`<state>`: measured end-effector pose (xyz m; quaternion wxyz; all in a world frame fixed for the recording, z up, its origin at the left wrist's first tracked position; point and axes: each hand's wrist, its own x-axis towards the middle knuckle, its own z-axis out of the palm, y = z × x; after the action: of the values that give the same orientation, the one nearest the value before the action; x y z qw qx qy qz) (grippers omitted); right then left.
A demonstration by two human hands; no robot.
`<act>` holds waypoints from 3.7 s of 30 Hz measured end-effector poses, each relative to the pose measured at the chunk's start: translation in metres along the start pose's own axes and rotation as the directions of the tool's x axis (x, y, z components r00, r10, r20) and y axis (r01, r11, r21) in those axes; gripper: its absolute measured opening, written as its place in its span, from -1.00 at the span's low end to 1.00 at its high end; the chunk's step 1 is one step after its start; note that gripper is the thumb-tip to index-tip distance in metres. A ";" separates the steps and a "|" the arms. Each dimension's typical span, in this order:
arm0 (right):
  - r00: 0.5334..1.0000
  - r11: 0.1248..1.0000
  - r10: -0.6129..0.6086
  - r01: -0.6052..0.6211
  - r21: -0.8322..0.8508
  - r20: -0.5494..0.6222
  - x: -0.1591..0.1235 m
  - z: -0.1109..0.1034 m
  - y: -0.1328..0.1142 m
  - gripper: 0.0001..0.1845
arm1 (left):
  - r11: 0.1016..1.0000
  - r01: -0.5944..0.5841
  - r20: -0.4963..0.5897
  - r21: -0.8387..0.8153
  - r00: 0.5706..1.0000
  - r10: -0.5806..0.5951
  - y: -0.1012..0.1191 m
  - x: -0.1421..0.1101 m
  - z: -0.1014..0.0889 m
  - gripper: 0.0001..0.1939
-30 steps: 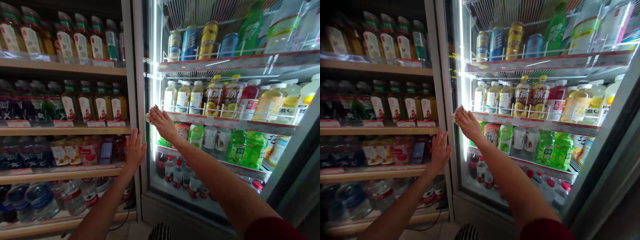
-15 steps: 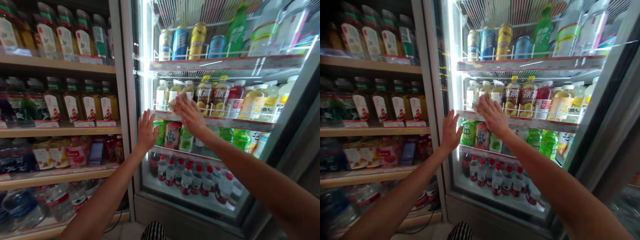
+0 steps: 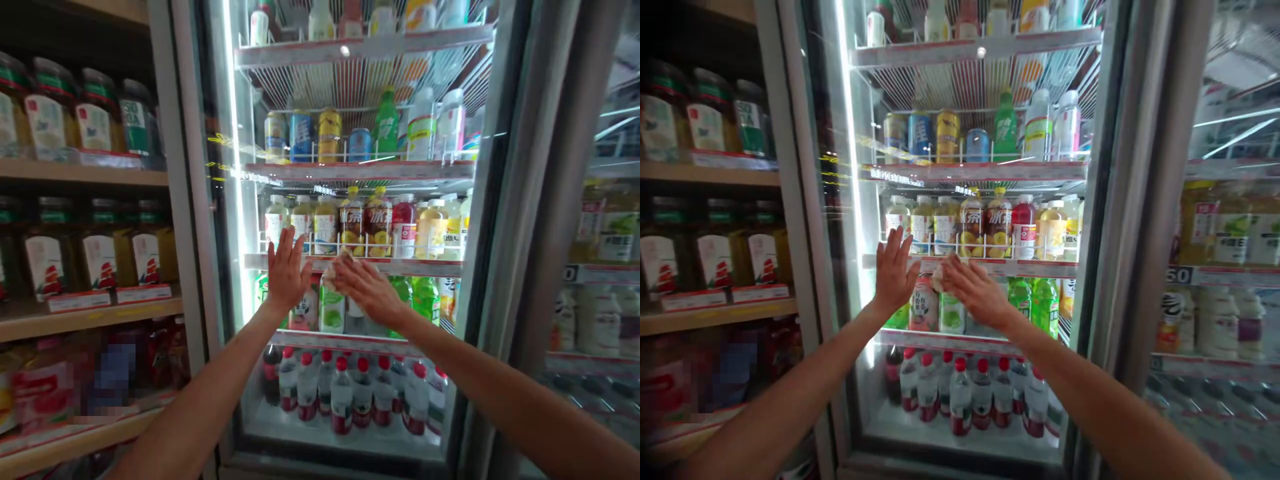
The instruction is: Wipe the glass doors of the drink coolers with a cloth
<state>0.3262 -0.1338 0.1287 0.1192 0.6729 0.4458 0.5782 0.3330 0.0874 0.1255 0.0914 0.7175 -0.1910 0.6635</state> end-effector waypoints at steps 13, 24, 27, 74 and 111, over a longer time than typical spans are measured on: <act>0.709 0.797 0.518 -0.603 -0.032 -0.478 -0.004 -0.032 0.078 -0.41 | 0.994 -0.066 -0.127 0.090 0.989 0.077 0.006 0.049 0.030 -0.36; 0.557 0.689 0.582 -0.725 -0.005 -0.592 -0.022 -0.050 0.116 -0.41 | 0.995 -0.065 -0.126 0.081 0.989 0.075 0.008 0.048 0.029 -0.32; 0.693 0.796 0.516 -0.605 -0.017 -0.503 -0.002 -0.032 0.087 -0.36 | 0.997 -0.057 -0.130 0.053 0.990 0.063 0.010 0.047 0.030 -0.33; 0.668 0.673 0.634 -0.725 -0.148 -0.390 -0.057 -0.067 0.138 -0.43 | 0.920 -0.354 -0.150 -0.167 0.931 0.331 0.139 0.133 0.070 -0.58; 0.705 0.692 0.612 -0.697 -0.188 -0.359 -0.014 -0.037 0.098 -0.40 | 0.945 0.319 -0.440 -0.073 0.840 -0.318 -0.062 0.065 0.004 -0.54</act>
<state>0.3399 -0.2130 0.1968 -0.0542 0.6756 0.0890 0.7298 0.3647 0.1328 0.1967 0.2404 0.5683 -0.0421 0.7858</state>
